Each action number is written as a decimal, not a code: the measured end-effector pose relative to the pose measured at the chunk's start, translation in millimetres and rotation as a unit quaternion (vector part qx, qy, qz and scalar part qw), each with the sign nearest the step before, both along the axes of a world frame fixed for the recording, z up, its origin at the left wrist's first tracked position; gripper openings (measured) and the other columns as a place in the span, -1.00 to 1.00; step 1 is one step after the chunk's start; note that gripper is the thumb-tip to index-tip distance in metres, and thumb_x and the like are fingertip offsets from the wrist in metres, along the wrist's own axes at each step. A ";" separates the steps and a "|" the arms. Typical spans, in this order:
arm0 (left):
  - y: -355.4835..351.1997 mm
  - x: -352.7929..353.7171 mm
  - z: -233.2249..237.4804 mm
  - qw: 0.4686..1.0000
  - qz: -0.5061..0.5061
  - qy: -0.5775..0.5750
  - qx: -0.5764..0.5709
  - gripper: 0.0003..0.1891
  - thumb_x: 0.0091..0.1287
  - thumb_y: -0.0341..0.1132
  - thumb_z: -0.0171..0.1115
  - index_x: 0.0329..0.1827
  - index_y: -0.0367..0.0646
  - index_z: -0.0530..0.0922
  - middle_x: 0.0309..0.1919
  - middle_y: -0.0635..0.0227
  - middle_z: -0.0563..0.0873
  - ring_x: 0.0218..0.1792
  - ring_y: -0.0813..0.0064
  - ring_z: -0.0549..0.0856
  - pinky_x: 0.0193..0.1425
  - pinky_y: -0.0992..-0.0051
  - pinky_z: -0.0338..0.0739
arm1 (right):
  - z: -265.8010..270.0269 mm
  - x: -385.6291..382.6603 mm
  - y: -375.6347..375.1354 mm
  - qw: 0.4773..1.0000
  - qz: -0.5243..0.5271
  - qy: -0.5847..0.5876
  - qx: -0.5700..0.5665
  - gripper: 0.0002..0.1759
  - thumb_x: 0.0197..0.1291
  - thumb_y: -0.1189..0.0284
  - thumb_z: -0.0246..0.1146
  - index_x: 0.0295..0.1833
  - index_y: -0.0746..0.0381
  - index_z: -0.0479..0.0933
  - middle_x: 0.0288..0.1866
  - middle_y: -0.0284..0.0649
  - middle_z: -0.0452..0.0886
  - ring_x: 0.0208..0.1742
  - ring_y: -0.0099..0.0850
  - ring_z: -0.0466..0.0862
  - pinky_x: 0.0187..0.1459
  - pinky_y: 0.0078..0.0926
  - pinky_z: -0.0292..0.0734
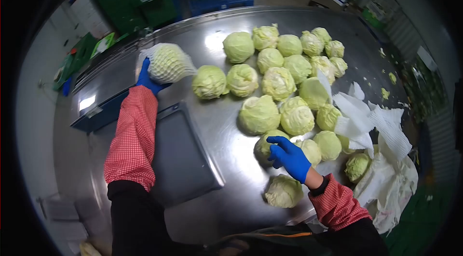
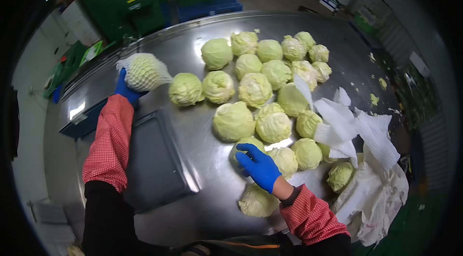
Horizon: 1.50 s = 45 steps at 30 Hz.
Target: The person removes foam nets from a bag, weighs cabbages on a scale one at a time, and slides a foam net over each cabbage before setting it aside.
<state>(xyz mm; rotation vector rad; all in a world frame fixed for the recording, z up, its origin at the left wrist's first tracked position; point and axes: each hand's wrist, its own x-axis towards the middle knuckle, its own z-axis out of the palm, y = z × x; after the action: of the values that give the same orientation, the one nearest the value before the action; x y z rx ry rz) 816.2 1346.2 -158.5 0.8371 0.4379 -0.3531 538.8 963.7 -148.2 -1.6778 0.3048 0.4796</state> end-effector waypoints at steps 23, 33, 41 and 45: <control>-294.4 -231.3 72.1 0.874 -0.313 -0.200 0.313 -0.67 0.21 -0.32 0.31 0.00 -0.23 0.53 -0.43 0.46 0.59 -0.51 0.72 0.54 -0.47 0.69 0.44 | 41.5 12.7 -112.5 0.972 0.024 -0.234 0.009 -0.43 0.11 0.32 0.30 0.22 0.25 0.34 -0.01 -0.18 0.53 -0.08 -0.43 0.56 -0.05 -0.50 0.47; -285.1 -330.3 -11.0 0.962 -0.197 0.076 -0.171 -0.71 0.36 -0.24 0.02 0.04 -0.19 0.47 -0.16 0.20 0.65 -0.12 0.40 0.65 -0.01 0.44 0.56 | 21.5 -43.5 -76.6 0.834 0.111 -0.397 -0.367 -0.81 0.09 0.27 0.27 -0.32 0.17 0.57 -0.36 -0.18 0.56 -0.30 -0.14 0.58 -0.26 -0.25 0.46; -275.8 -321.7 -17.6 0.969 -0.106 -0.007 -0.224 -0.63 0.35 -0.18 0.02 0.14 -0.17 0.41 -0.10 0.18 0.63 -0.15 0.37 0.65 -0.06 0.38 0.57 | 24.0 -24.5 -53.2 0.917 0.093 -0.344 -0.179 -0.71 0.08 0.32 0.32 -0.16 0.25 0.49 -0.33 -0.18 0.52 -0.28 -0.33 0.55 -0.18 -0.42 0.45; -270.1 -320.8 -47.3 0.972 -0.077 -0.049 -0.218 -0.62 0.36 -0.20 -0.02 0.16 -0.21 0.37 -0.04 0.16 0.57 -0.10 0.35 0.63 -0.02 0.38 0.56 | -10.7 -9.4 -56.0 0.984 0.125 -0.130 -0.005 -0.67 0.08 0.25 0.33 -0.14 0.26 0.52 -0.26 -0.16 0.54 -0.24 -0.42 0.54 -0.16 -0.45 0.45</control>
<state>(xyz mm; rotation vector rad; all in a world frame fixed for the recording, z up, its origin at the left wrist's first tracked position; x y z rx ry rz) 495.4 1076.1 -205.8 0.4556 0.1914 -0.5271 529.4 907.8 -158.9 -1.7749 -0.0967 0.4384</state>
